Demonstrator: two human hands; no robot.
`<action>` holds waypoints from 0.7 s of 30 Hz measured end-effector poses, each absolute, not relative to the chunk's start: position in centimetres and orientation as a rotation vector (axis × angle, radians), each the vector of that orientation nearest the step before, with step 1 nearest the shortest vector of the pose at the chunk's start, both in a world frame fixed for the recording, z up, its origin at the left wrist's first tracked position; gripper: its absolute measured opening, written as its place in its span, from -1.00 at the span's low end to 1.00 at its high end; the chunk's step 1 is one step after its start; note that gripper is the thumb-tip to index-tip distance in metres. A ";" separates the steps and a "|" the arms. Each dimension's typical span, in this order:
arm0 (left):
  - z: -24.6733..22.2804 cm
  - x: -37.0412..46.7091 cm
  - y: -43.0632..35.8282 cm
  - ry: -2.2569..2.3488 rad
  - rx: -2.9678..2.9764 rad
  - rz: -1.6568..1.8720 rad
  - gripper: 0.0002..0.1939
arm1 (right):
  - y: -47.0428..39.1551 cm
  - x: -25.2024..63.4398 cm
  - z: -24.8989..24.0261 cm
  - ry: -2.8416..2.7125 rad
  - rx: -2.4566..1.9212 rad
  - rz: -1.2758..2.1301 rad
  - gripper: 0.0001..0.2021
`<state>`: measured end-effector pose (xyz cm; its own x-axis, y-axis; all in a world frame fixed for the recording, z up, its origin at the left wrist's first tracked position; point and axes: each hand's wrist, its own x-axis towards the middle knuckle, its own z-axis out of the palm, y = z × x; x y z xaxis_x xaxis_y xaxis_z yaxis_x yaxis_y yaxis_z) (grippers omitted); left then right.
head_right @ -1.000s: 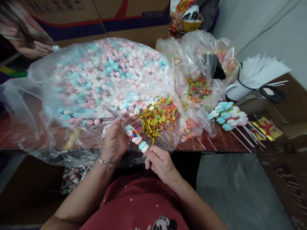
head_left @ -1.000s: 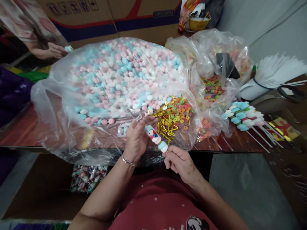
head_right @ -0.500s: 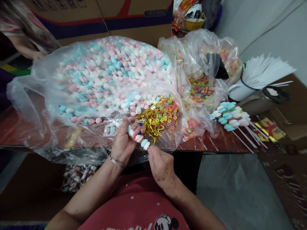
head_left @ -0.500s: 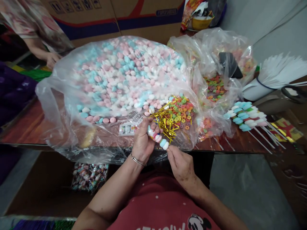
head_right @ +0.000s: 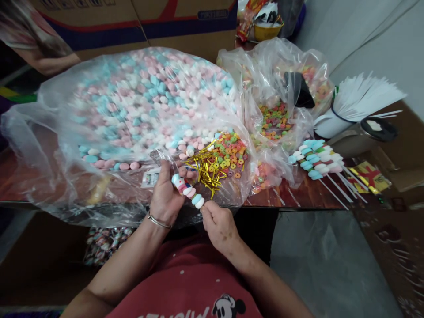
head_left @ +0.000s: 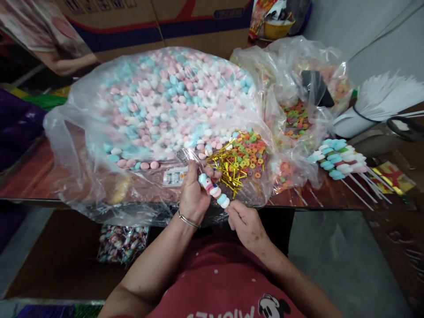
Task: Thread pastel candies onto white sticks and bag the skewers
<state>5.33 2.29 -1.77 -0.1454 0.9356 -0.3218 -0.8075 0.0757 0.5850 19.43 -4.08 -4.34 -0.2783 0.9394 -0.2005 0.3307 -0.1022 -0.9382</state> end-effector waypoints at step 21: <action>-3.3 6.2 -0.8 0.740 0.357 1.183 -0.48 | -6.3 17.2 -4.9 -1.630 -1.320 1.429 -0.78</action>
<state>6.19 -0.79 -3.27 0.1832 0.9252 -0.3324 -0.7039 0.3595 0.6126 17.21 -6.29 -4.93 -0.3304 0.9285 -0.1693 0.2893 -0.0711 -0.9546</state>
